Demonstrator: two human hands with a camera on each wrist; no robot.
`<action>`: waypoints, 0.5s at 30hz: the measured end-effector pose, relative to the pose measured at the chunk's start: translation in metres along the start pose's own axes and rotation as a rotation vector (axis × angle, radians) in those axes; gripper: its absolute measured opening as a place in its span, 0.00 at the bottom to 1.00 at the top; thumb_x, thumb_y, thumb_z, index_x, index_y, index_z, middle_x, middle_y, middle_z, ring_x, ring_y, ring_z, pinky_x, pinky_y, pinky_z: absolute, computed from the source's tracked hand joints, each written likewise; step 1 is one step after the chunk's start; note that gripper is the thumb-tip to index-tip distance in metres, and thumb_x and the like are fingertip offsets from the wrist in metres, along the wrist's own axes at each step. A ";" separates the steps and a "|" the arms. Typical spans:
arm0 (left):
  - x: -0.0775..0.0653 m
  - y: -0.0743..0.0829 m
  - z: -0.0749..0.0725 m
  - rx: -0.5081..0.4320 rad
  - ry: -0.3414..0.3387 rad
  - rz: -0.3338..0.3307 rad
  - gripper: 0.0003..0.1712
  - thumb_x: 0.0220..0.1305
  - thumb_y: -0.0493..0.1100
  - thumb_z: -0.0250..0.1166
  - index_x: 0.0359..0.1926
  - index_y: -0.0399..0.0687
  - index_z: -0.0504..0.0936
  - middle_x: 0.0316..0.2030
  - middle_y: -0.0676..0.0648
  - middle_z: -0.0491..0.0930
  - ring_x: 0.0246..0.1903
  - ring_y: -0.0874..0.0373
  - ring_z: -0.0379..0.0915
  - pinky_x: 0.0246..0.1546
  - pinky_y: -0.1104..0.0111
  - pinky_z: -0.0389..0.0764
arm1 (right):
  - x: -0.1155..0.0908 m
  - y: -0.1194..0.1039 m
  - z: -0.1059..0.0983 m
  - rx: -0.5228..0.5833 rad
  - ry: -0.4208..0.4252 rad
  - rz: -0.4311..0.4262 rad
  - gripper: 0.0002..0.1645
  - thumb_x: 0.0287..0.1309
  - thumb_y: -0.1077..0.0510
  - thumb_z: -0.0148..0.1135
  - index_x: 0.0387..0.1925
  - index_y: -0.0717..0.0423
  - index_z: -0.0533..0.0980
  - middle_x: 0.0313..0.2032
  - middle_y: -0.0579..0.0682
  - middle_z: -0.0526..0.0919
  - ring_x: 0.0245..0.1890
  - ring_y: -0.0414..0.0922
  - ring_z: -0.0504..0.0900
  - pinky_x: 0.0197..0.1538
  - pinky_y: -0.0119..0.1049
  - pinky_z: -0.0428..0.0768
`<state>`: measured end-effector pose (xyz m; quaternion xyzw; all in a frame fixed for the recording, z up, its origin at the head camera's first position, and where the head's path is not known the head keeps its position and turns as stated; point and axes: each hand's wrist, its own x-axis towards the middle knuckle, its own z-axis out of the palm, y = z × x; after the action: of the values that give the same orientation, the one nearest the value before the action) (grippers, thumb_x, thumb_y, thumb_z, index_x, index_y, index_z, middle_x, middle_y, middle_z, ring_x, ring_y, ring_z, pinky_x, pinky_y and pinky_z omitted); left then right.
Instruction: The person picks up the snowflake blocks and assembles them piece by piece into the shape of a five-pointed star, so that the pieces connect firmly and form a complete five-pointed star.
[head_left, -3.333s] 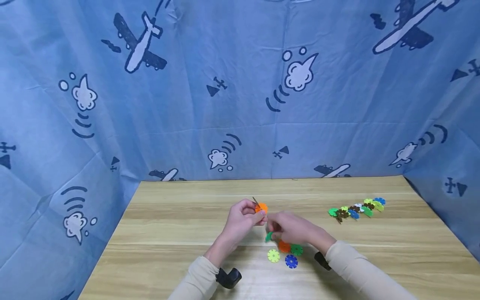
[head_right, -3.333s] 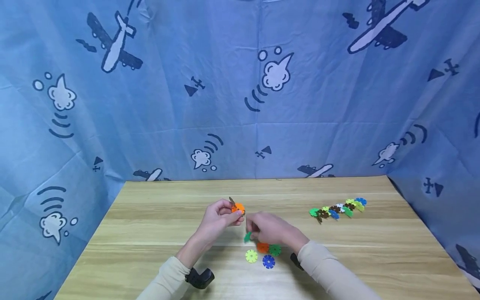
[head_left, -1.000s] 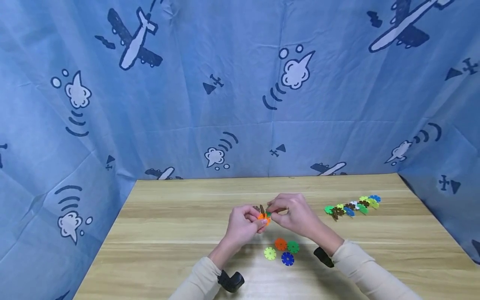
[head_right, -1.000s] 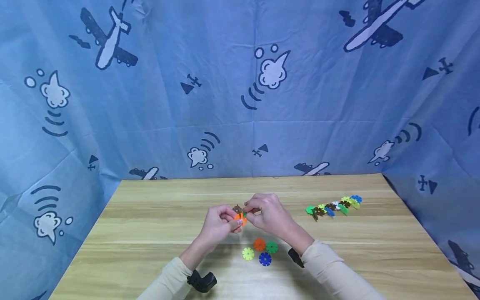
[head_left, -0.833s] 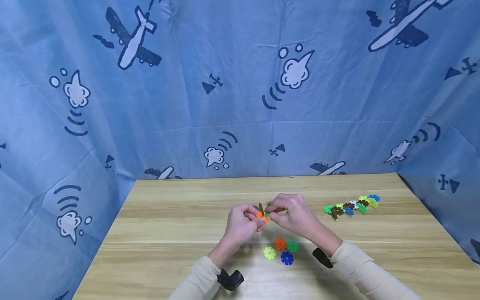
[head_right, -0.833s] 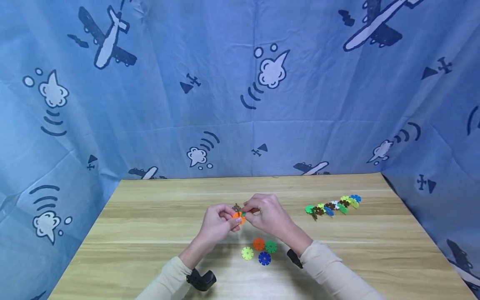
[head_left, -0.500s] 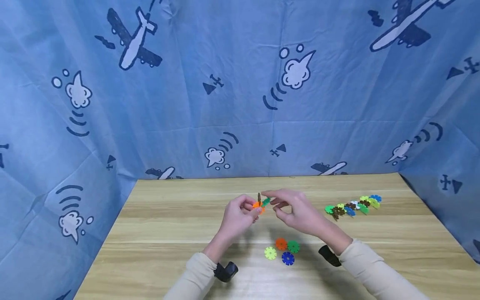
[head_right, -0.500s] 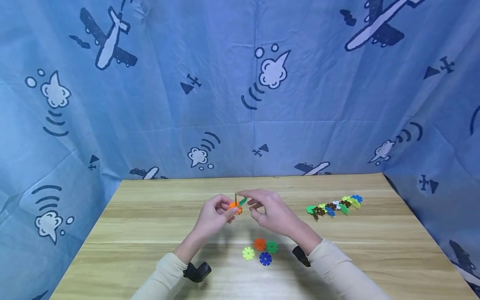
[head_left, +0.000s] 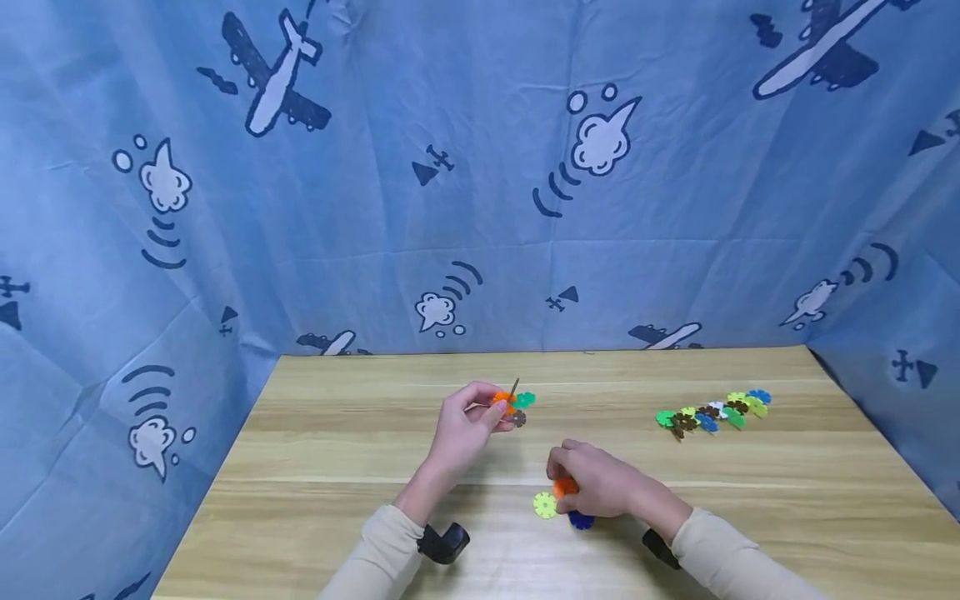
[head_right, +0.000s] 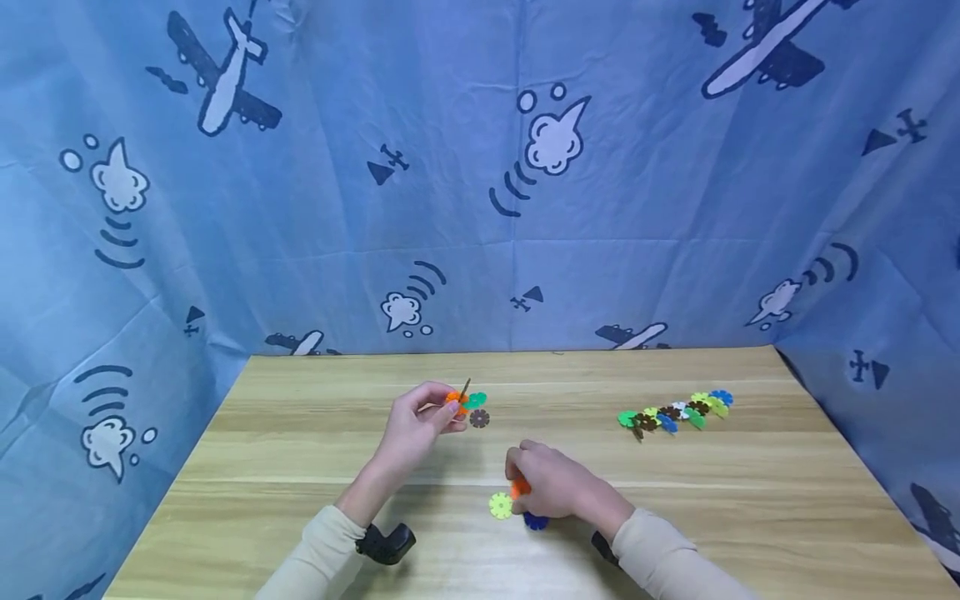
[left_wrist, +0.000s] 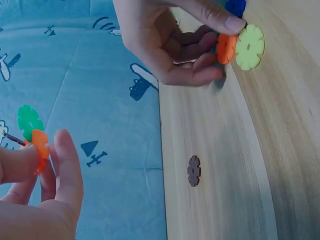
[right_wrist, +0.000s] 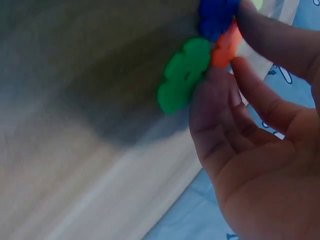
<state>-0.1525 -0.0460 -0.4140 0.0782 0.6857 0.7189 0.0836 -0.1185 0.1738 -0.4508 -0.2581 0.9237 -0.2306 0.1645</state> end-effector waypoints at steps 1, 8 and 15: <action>0.000 0.000 0.000 0.002 0.001 0.006 0.10 0.69 0.28 0.62 0.49 0.29 0.80 0.41 0.37 0.80 0.34 0.59 0.85 0.42 0.66 0.88 | 0.000 0.001 0.001 0.021 0.007 -0.003 0.19 0.50 0.56 0.80 0.37 0.51 0.76 0.34 0.43 0.73 0.32 0.37 0.69 0.34 0.31 0.73; -0.003 0.001 0.005 0.030 0.007 0.008 0.09 0.68 0.29 0.64 0.48 0.32 0.82 0.44 0.38 0.83 0.36 0.60 0.85 0.42 0.68 0.88 | 0.003 0.002 -0.004 0.087 0.013 0.012 0.18 0.52 0.60 0.78 0.31 0.51 0.72 0.28 0.43 0.73 0.28 0.38 0.68 0.30 0.30 0.69; -0.006 0.001 0.008 0.088 0.018 0.031 0.08 0.68 0.32 0.65 0.46 0.35 0.83 0.41 0.39 0.86 0.34 0.60 0.83 0.37 0.74 0.85 | 0.005 0.002 -0.024 0.516 0.323 0.004 0.06 0.64 0.64 0.67 0.39 0.59 0.76 0.31 0.52 0.85 0.27 0.46 0.84 0.34 0.39 0.87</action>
<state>-0.1452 -0.0400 -0.4125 0.0859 0.7160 0.6900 0.0626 -0.1333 0.1811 -0.4329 -0.1660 0.8493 -0.4953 0.0758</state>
